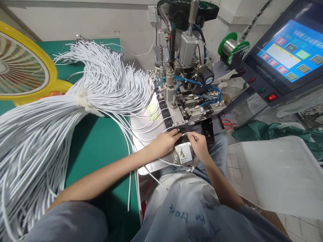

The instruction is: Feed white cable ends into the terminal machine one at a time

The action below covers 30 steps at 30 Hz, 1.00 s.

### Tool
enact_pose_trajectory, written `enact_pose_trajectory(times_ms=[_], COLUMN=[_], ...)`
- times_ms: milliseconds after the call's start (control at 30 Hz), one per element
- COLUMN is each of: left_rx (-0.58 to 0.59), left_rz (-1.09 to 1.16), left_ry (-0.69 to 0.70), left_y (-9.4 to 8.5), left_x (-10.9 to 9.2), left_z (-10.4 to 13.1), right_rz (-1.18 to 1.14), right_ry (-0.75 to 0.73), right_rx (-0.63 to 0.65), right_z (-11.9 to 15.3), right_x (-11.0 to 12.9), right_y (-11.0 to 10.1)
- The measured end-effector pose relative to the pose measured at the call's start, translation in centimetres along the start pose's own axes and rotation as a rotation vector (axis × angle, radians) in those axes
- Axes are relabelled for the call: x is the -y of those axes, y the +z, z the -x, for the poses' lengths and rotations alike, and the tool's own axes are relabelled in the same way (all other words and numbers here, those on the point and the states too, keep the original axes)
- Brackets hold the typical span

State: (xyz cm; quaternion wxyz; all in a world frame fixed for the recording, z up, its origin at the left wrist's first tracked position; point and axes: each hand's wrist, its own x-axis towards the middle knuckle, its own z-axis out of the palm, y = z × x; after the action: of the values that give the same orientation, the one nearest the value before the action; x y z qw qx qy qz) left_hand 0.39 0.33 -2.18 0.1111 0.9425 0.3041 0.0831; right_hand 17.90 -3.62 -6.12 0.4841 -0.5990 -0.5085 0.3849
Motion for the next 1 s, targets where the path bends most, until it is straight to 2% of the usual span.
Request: enact_pose_trajectory(times_ms=[133, 400, 767, 1000], left_rx=[0.047, 0.065, 0.095, 0.106], left_rz=[-0.153, -0.147, -0.253, -0.279], left_ry=[-0.028, 0.013, 0.088, 0.092], left_y=[0.4, 0.8, 0.1, 0.0], left_x=[0.1, 0.5, 0.3, 0.2], left_z=[-0.1, 0.0, -0.1, -0.2], right_rz=[-0.097, -0.157, -0.116, -0.127], right_ry=[0.077, 0.164, 0.118, 0.186], right_rx=[0.042, 0.112, 0.098, 0.203], right_z=[-1.1, -2.2, -2.2, -2.7], right_x=[-1.3, -1.5, -2.0, -1.1], right_y=[-0.4, 0.1, -0.1, -0.3])
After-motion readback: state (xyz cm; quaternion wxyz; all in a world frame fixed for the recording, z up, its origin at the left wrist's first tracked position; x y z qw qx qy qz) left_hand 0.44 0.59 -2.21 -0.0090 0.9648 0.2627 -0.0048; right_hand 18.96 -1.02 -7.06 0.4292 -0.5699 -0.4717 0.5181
